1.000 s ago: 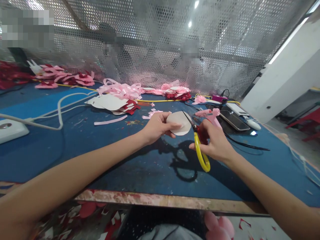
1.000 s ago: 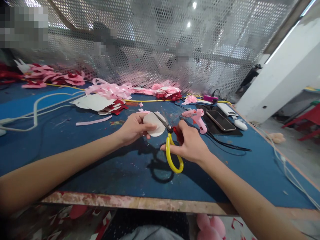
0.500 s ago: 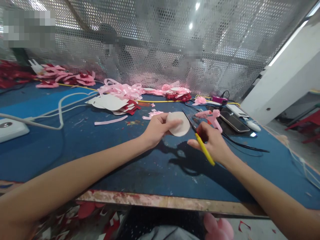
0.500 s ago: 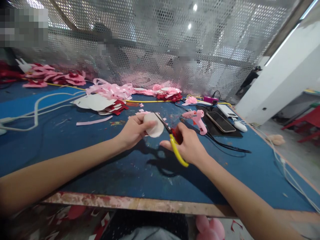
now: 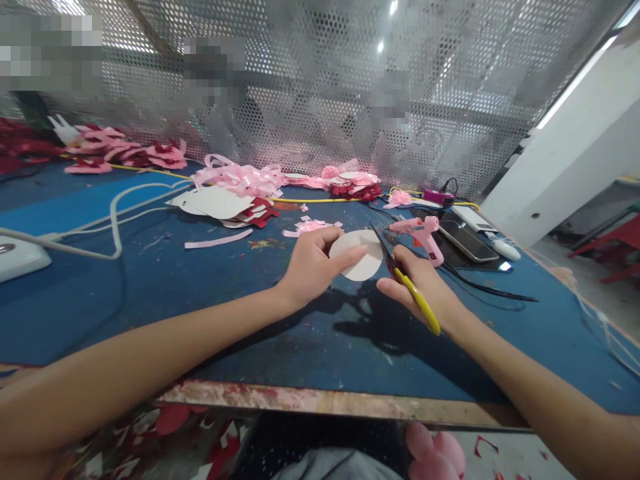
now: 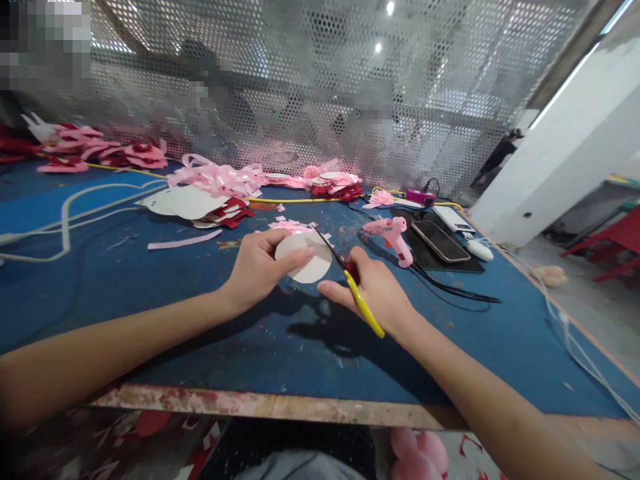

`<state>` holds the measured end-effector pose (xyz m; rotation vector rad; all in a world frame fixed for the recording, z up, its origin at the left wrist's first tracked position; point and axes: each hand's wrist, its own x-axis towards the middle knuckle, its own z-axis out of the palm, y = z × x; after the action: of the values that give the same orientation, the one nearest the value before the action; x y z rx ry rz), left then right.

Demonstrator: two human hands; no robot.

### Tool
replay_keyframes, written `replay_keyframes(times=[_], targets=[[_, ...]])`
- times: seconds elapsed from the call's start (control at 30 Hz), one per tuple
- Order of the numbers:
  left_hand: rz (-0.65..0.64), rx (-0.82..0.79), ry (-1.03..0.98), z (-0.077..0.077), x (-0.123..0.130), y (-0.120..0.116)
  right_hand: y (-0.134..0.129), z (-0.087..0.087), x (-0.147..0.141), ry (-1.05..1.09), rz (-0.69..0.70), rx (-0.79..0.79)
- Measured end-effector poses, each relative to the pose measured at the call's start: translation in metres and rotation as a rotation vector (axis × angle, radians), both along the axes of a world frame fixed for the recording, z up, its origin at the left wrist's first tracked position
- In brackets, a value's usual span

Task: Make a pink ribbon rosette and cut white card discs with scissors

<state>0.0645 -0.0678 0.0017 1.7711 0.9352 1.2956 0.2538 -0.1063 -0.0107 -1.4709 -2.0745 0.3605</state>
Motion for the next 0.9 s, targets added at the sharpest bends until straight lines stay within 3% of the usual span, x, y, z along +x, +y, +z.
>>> replay_keyframes(times=[0.43,0.9], targets=[[-0.083,-0.126,-0.096,-0.004,0.001,0.004,-0.001,-0.001,0.000,-0.010,-0.013,0.022],[-0.232,-0.272,0.038,-0.002,-0.002,0.016,0.002,-0.001,0.003,-0.123,-0.033,0.003]])
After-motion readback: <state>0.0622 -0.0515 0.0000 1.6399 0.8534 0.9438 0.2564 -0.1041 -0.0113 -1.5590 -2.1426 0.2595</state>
